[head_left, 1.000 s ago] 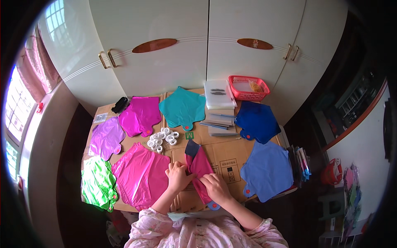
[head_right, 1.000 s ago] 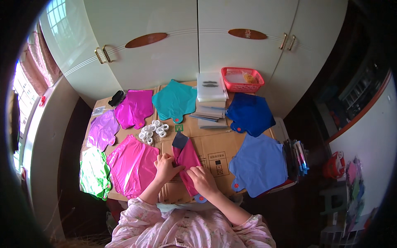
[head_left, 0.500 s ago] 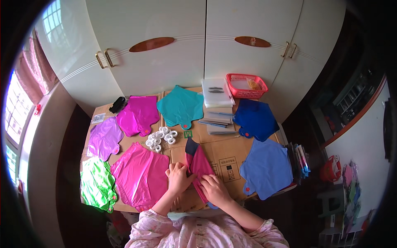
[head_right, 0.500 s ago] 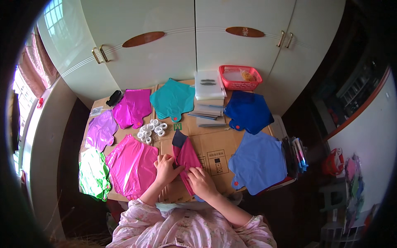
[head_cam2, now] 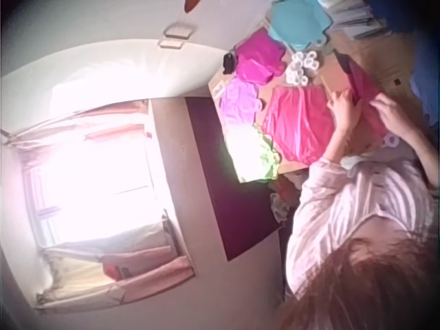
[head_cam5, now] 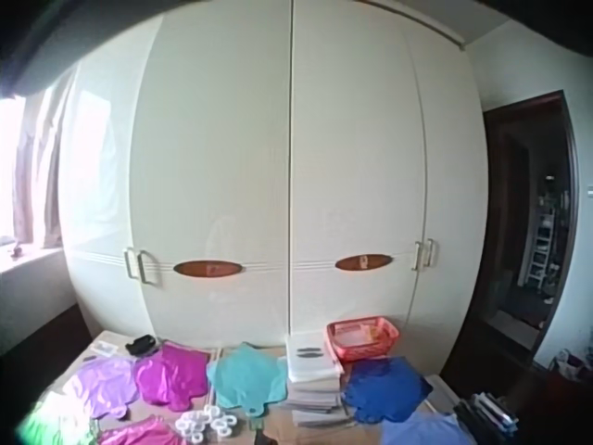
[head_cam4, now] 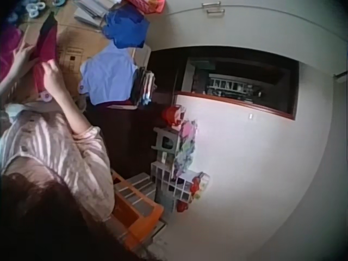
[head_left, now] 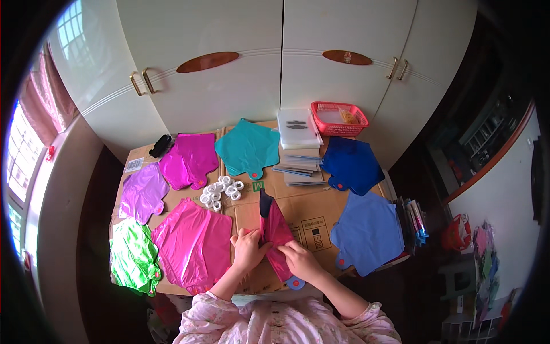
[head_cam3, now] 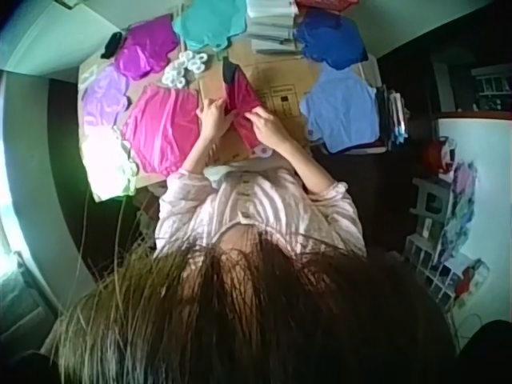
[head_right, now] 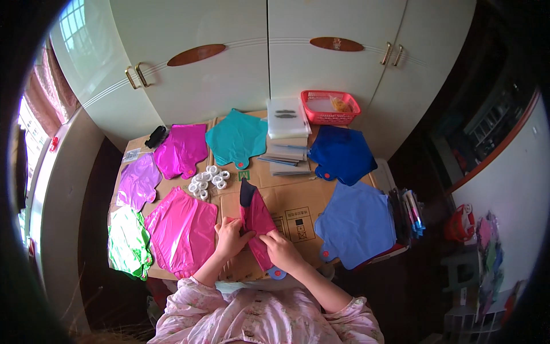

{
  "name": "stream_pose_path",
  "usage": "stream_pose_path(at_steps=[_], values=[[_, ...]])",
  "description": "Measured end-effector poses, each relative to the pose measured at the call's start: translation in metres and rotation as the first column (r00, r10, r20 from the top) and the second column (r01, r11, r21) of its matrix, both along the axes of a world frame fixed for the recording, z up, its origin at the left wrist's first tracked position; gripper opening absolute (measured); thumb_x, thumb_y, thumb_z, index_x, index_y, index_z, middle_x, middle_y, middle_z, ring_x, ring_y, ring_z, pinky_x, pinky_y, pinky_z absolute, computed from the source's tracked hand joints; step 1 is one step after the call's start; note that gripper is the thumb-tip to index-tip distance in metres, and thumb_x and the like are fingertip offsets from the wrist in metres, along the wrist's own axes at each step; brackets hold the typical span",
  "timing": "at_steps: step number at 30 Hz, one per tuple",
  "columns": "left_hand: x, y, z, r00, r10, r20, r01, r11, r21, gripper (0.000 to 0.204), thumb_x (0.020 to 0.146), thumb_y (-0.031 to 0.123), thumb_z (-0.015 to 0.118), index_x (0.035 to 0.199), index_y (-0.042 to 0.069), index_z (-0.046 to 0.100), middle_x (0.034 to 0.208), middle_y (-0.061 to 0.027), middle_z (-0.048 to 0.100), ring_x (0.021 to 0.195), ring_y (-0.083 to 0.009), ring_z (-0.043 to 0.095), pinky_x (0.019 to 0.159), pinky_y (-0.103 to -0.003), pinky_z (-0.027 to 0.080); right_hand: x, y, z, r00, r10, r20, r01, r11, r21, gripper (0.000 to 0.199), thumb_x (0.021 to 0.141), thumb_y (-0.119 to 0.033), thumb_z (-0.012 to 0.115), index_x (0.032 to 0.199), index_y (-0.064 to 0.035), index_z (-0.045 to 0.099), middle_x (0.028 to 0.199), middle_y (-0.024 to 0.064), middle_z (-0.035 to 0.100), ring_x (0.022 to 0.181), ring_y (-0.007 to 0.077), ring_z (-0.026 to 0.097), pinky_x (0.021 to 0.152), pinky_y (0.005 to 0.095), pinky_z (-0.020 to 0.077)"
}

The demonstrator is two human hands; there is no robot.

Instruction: The person is packaging colorful plastic pieces into transparent bags at a desk.

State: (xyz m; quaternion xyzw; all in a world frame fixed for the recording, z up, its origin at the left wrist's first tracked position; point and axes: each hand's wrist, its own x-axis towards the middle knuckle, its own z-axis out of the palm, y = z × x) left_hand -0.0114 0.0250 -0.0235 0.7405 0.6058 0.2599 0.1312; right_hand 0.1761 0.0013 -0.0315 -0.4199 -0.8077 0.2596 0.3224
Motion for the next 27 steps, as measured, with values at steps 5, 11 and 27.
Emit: stream_pose_path(at_steps=[5,11,27], values=[[0.001,0.001,-0.003,1.0,-0.001,-0.004,0.001,1.0,0.005,0.029,0.069,0.03,0.074,0.08,0.007,0.06,0.079,-0.007,0.063,0.085,-0.0274,0.052,0.076,-0.041,0.032,-0.005,-0.004,-0.006,0.988,-0.063,0.139,0.042,0.988,0.148,0.027,0.08,-0.003,0.053,0.106,-0.0007,0.058,0.1,0.0131,0.053,0.095,0.0293,0.055,0.086,0.0381,0.0457],[0.0,0.0,-0.004,0.999,-0.027,0.019,0.026,0.998,0.063,0.029,0.07,0.031,0.074,0.078,0.006,0.06,0.078,-0.007,0.062,0.087,-0.0273,0.052,0.076,-0.041,0.033,-0.009,-0.001,0.003,0.96,-0.161,0.228,0.083,0.945,0.316,0.028,0.082,-0.007,0.054,0.107,0.004,0.055,0.107,0.0162,0.053,0.105,0.0302,0.052,0.093,0.0373,0.0432],[-0.002,-0.003,-0.004,0.997,-0.078,0.004,0.077,0.992,0.102,0.024,0.071,0.026,0.073,0.082,0.007,0.061,0.091,-0.0041,0.065,0.094,-0.0252,0.053,0.08,-0.041,0.035,-0.011,-0.009,0.0,0.891,-0.324,0.317,0.217,0.919,0.329,0.032,0.078,-0.015,0.062,0.106,-0.0004,0.056,0.113,0.0168,0.052,0.1,0.0309,0.053,0.089,0.0389,0.044]])
